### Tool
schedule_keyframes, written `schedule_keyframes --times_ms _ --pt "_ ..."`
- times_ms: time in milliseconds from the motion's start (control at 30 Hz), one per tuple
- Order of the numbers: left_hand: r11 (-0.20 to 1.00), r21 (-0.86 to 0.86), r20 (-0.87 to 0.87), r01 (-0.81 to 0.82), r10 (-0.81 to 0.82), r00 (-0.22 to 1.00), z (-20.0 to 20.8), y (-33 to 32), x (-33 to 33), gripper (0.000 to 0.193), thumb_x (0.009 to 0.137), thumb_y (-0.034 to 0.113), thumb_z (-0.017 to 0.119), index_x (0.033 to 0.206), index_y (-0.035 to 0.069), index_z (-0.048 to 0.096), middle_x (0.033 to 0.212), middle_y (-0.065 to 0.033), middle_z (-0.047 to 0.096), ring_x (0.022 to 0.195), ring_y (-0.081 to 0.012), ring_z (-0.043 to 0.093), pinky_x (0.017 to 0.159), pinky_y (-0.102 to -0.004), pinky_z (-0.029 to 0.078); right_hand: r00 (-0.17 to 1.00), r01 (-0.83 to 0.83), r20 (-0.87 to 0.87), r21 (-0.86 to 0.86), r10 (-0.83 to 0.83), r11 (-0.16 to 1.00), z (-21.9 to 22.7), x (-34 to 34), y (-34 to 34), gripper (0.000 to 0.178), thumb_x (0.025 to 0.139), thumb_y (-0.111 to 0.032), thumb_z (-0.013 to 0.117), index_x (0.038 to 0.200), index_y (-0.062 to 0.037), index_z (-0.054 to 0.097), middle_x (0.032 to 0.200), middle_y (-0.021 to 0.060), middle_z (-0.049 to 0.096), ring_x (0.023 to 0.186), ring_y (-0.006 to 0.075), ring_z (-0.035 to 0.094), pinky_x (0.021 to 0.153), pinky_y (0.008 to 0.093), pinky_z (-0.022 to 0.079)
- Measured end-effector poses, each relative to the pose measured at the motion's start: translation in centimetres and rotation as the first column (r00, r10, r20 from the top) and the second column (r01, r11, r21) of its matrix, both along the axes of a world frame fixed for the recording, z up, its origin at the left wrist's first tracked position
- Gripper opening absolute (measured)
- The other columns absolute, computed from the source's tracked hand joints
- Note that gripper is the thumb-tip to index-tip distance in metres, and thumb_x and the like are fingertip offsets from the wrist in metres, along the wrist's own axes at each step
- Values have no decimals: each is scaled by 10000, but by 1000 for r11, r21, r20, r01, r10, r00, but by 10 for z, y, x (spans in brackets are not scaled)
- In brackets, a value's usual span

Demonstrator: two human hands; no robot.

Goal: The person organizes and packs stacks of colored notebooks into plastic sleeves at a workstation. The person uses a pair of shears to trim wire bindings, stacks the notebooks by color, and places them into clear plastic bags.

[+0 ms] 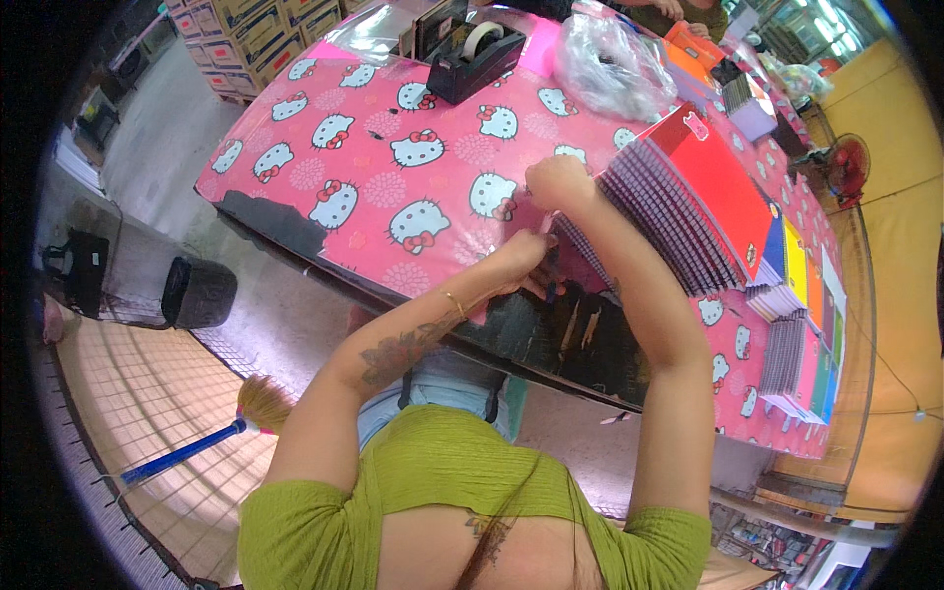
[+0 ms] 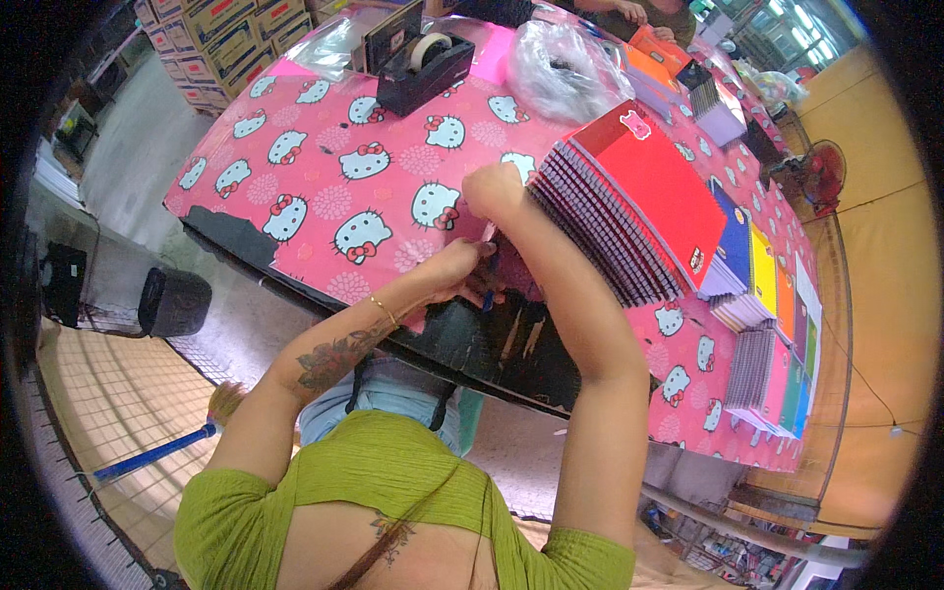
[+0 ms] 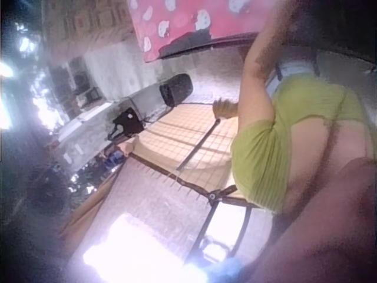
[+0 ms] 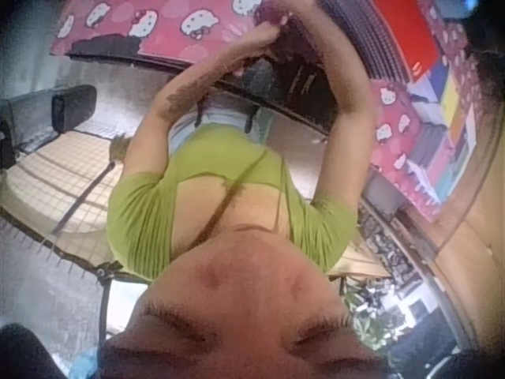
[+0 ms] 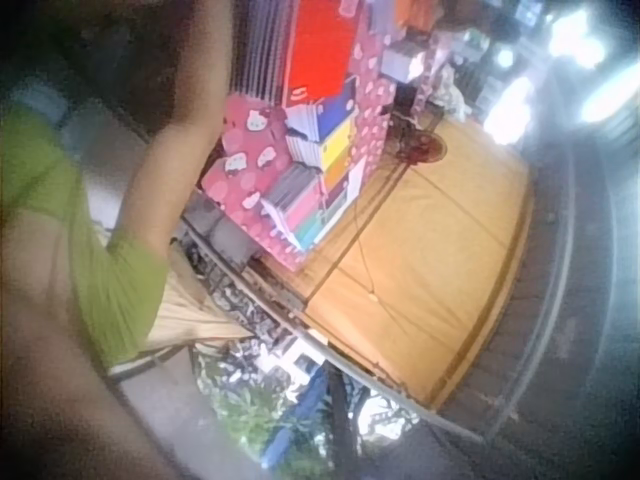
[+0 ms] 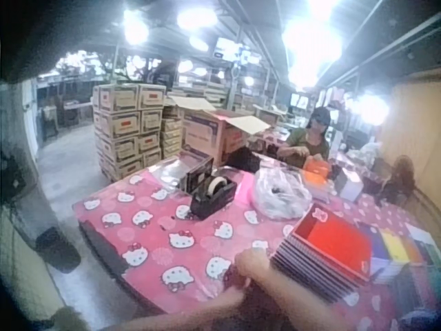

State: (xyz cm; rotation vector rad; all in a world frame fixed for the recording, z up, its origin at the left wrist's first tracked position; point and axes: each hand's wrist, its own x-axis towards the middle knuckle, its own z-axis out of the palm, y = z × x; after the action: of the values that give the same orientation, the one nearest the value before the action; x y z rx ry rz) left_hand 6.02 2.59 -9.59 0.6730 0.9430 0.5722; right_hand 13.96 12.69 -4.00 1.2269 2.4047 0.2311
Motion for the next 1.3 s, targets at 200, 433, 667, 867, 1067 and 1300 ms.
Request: schedule_keyframes --times_ms 200,433,667,867,1067,1300 --pt "1000 -2 68 -23 23 997 2 8 3 342 1010 291 363 1026 -17 511 793 -191 640 651 -309 672 546 -429 566 1000 -5 6 -9 5 1000 -2 2 -1 240 726 -171 659 925 -60 733 920 155 717 853 284 709 712 437 560" --pt "999 44 14 -11 11 1000 -3 4 -10 349 1004 313 395 1076 -6 516 778 -163 634 637 -279 658 522 -401 563 999 3 51 -29 -2 1000 0 -10 -3 206 796 -160 605 948 -101 731 982 92 721 906 242 699 716 384 532" --pt "875 262 -43 -407 432 901 2 -4 -127 391 965 401 468 1091 32 490 915 -158 630 730 -256 667 546 -342 539 -277 -273 -598 -702 -752 658 -6 -42 16 153 872 -203 595 907 -65 648 909 59 700 840 236 682 718 407 539" --pt "568 456 72 -685 744 665 -25 20 -223 300 988 356 466 1037 61 500 887 -120 637 727 -227 670 598 -337 548 -774 -620 229 -468 -591 630 -44 -80 89 166 854 -268 689 858 -112 633 811 37 671 781 213 657 729 434 527" --pt "573 599 41 -559 675 736 -30 26 -198 282 1023 280 421 1007 7 490 832 -102 616 714 -203 663 602 -314 550 -818 -498 397 -125 -417 858 -14 -9 220 302 818 -393 708 832 -118 584 778 51 641 734 256 620 789 483 508" --pt "598 572 11 -562 679 734 -26 20 -211 313 1026 301 408 1044 5 507 845 -101 601 722 -204 667 604 -295 546 -853 -436 378 -137 -360 889 13 -49 209 1083 768 -648 649 1507 -113 67 1490 159 267 1389 300 277 1109 580 232"
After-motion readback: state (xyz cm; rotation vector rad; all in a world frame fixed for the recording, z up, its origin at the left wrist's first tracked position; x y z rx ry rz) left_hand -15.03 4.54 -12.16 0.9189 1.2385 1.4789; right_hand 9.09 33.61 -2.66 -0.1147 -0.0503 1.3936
